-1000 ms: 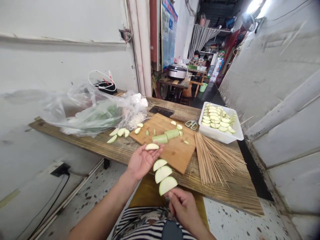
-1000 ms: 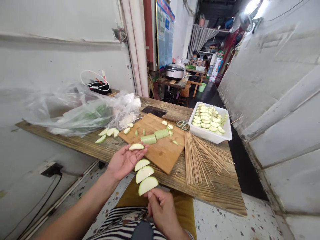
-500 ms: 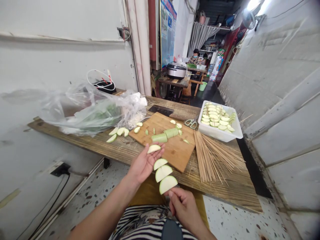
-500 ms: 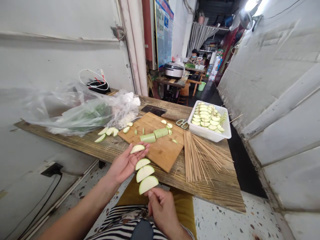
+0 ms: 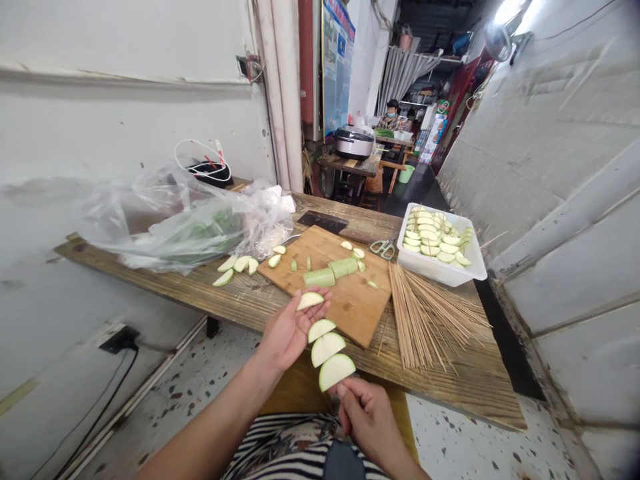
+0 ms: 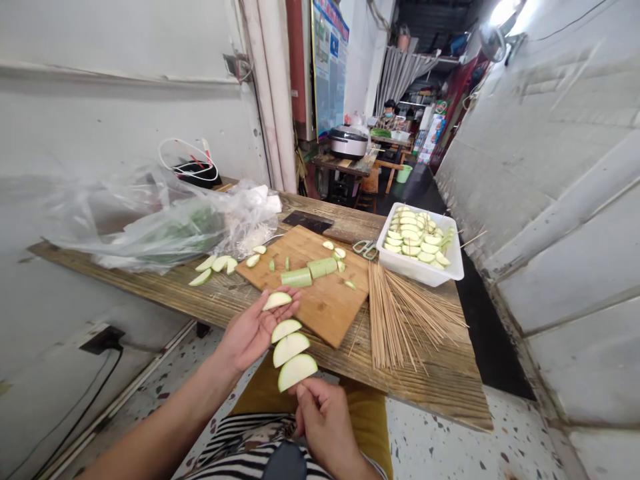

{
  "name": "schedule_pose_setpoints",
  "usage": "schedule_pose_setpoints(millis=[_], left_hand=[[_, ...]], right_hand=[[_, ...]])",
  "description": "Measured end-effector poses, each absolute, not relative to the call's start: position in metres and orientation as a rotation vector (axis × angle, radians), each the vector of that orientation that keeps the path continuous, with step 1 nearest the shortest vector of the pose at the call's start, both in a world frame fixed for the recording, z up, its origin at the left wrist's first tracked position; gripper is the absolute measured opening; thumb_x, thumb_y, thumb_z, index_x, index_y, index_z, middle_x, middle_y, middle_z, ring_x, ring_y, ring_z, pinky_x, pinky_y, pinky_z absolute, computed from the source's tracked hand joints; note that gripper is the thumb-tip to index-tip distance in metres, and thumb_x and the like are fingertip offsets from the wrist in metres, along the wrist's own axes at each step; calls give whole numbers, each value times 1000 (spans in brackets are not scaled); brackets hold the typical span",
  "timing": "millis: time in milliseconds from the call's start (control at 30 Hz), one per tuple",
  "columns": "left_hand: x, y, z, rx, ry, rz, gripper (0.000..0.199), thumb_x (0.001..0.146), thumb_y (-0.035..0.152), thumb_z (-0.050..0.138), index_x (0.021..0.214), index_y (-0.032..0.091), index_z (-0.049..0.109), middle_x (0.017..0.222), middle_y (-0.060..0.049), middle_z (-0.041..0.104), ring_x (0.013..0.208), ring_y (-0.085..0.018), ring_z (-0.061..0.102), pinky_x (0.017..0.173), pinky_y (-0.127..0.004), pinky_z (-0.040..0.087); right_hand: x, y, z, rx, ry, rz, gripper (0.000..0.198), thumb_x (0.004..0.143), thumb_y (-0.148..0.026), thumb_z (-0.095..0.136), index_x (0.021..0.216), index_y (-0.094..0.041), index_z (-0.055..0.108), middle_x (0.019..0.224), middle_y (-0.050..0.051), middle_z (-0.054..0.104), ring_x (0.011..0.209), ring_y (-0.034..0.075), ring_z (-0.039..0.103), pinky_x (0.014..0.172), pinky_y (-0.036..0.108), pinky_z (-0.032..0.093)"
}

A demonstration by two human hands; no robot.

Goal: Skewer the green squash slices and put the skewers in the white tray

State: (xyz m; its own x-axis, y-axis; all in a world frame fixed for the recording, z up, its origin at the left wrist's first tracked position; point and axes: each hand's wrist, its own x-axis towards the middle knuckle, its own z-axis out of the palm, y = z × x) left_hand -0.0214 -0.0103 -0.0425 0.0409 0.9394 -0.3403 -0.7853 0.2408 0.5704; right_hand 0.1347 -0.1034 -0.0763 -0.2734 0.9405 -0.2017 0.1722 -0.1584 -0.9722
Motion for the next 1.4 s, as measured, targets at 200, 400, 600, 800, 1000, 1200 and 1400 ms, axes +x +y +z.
schedule_pose_setpoints(millis=[200,400,600,800,1000,1200,1400], left_hand=[[-18,-11,-45,288,768,1352,24,89,19,43,101,7,61,101,-14,67,96,-20,64,92,-35,49],[-15,-12,-45,307,806,1369,23,88,19,45,99,8,62,99,-13,68,90,-19,65,87,-34,51],[-11,-12,-41,312,830,1364,23,88,19,45,97,8,63,95,-13,68,89,-19,65,84,-33,51],[-8,-12,-40,320,872,1361,23,88,18,45,94,7,64,95,-14,68,86,-19,65,82,-32,52],[-6,-13,-43,344,859,1355,21,86,19,48,94,8,65,97,-13,68,88,-19,65,81,-31,52],[-3,-15,-43,373,862,1361,18,83,19,51,91,9,65,94,-11,68,88,-19,65,80,-30,52],[1,-17,-43,386,873,1357,18,83,22,53,91,11,65,93,-11,69,88,-20,65,79,-30,52]], right_hand=[[135,-103,-76,-1321,-1450,1487,53,84,-57,43,73,-10,65,42,-5,41,39,8,33,43,20,28],[136,-103,-80,-1323,-1441,1489,52,85,-54,43,77,-9,65,42,-5,40,39,8,32,43,19,26],[135,-102,-79,-1323,-1432,1488,51,85,-54,44,79,-9,66,42,-6,39,39,8,31,42,19,25],[135,-101,-77,-1320,-1432,1479,49,85,-53,44,78,-9,65,41,-7,38,39,8,30,43,19,25],[135,-100,-79,-1317,-1419,1484,49,85,-54,45,78,-10,65,41,-7,39,38,8,31,43,19,26],[135,-100,-79,-1315,-1401,1481,51,84,-57,44,77,-10,64,41,-7,39,39,7,30,43,19,25],[134,-101,-78,-1314,-1384,1483,52,83,-59,44,77,-10,64,41,-7,39,39,7,31,42,19,25]])
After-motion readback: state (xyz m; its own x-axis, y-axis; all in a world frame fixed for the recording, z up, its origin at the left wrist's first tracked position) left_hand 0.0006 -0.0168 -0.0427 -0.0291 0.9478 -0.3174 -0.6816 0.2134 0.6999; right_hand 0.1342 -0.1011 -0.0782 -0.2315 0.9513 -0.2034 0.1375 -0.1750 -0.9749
